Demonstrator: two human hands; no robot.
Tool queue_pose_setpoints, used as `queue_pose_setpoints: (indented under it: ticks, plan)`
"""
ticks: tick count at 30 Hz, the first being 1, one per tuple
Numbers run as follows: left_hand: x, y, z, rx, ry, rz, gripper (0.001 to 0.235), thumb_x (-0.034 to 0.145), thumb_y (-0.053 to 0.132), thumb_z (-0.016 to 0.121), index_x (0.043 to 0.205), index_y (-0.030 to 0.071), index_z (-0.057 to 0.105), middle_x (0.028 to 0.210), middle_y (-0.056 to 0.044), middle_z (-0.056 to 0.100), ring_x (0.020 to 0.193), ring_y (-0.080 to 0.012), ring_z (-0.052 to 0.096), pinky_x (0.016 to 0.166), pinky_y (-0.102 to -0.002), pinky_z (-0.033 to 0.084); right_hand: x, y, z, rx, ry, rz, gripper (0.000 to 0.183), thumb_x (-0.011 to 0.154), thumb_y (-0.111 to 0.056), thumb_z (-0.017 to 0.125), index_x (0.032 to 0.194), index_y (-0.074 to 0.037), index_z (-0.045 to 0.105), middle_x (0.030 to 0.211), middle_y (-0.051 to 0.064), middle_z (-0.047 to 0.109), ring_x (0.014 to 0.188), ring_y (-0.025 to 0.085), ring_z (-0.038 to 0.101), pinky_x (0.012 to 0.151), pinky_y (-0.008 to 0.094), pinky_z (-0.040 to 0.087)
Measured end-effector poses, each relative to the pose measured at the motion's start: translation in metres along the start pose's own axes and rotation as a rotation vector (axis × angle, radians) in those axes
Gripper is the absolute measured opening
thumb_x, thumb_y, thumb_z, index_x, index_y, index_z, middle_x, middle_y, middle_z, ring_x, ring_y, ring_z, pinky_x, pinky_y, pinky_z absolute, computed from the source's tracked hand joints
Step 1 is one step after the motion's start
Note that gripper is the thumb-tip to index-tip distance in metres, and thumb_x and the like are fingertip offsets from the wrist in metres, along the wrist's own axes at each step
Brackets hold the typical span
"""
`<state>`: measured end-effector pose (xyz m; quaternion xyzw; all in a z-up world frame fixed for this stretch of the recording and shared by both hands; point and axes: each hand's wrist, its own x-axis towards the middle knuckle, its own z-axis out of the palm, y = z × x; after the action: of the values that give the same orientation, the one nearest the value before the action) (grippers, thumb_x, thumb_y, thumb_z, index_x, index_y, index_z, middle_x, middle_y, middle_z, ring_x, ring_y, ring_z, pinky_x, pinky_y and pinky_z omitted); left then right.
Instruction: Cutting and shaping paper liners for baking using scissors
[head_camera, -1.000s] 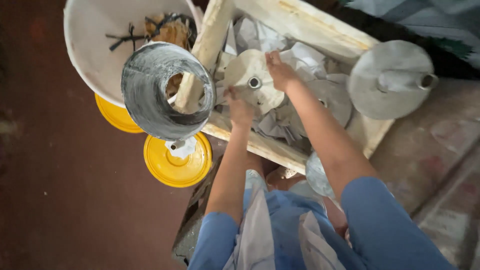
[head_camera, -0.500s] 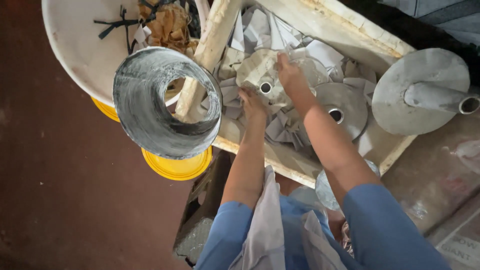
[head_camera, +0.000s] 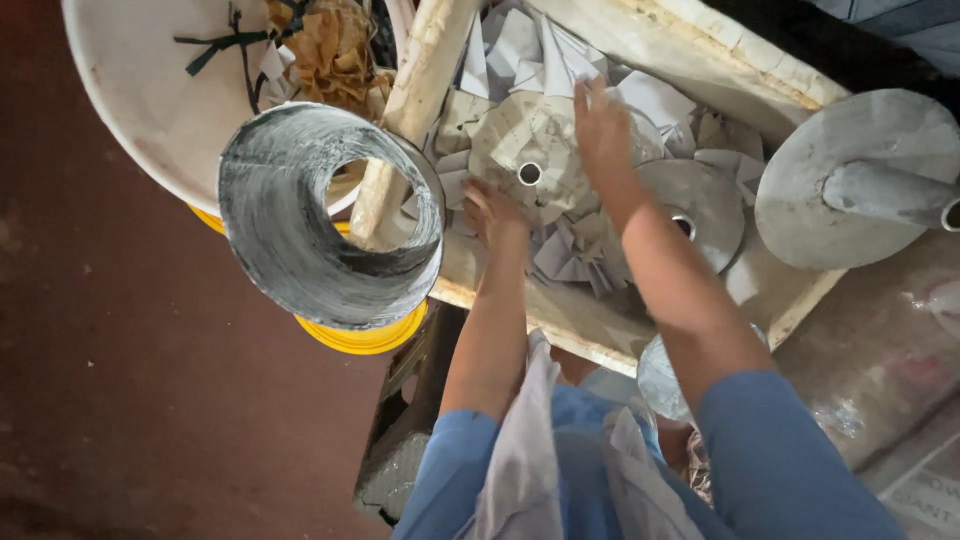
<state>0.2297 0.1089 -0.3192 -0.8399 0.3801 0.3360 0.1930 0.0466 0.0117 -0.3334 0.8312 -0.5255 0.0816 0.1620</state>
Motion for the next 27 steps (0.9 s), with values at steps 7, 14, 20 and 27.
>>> queue_pose_setpoints:
  ticks: [7,14,20,27]
  plan:
    - [-0.062,-0.031,-0.004,0.273,0.322,0.225,0.063,0.097,0.028,0.055,0.153,0.003,0.040,0.157,-0.015,0.041,0.126,-0.0286,0.054,0.096,-0.042,0.048,0.105,-0.031,-0.251,1.132,-0.887,0.553,0.035,0.103,-0.035,0.046,0.128,-0.012,0.042,0.112,0.012,0.051,0.100,0.031,0.050,0.082,0.049,0.039]
    - [-0.240,-0.128,-0.135,-0.468,0.415,0.991,0.055,0.092,-0.009,0.054,0.146,0.000,0.047,0.128,-0.035,0.053,0.100,-0.0526,0.058,0.077,-0.055,0.049,0.056,-0.046,-0.208,1.021,-0.819,0.197,0.023,0.109,-0.020,0.037,0.122,-0.003,0.044,0.082,0.014,0.049,0.061,0.029,0.044,0.056,0.048,0.030]
    - [-0.304,-0.250,-0.060,-0.658,0.507,0.719,0.052,0.093,-0.005,0.056,0.144,0.000,0.051,0.125,-0.026,0.049,0.109,-0.0422,0.061,0.095,-0.045,0.054,0.031,-0.039,-0.154,0.954,-0.470,0.019,0.028,0.107,-0.011,0.045,0.134,-0.003,0.047,0.103,0.030,0.067,0.095,0.054,0.062,0.078,0.059,0.043]
    - [-0.377,-0.340,0.046,-0.689,0.486,0.359,0.054,0.091,0.004,0.057,0.145,0.008,0.051,0.127,-0.020,0.049,0.104,-0.0393,0.063,0.082,-0.051,0.055,0.053,0.013,-0.316,0.512,-0.191,-0.264,0.020,0.098,-0.007,0.078,0.082,-0.012,0.068,0.135,0.010,0.037,0.094,0.035,0.062,0.066,0.053,0.050]
